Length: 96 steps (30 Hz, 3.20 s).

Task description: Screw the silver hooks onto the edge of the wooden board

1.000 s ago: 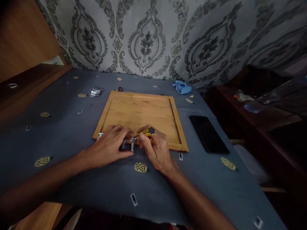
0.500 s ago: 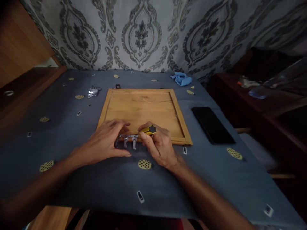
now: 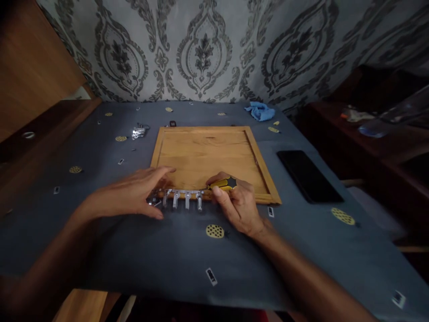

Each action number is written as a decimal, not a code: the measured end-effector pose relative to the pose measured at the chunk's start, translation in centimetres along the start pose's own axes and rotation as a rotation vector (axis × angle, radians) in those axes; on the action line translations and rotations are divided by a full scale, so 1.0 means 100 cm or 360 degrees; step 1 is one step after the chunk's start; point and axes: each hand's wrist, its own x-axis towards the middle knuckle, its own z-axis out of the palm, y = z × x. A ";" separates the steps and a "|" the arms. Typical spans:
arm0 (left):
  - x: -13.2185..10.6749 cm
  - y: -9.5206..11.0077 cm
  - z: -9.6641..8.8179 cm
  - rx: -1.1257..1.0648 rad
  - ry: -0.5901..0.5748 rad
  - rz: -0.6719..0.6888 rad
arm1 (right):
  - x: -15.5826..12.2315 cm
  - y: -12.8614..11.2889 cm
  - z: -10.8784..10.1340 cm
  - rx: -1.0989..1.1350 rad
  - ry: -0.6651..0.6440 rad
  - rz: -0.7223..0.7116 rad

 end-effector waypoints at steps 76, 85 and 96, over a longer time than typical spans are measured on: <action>0.034 0.047 0.051 -0.0011 0.0392 0.0074 | -0.009 0.001 -0.010 0.0219 0.0304 0.0181; 0.034 0.045 0.054 -0.0013 0.0406 0.0080 | -0.008 0.000 -0.005 0.0106 0.0138 0.0146; 0.033 0.044 0.056 -0.0045 0.0416 0.0087 | -0.006 -0.002 -0.008 0.0021 0.0061 0.0097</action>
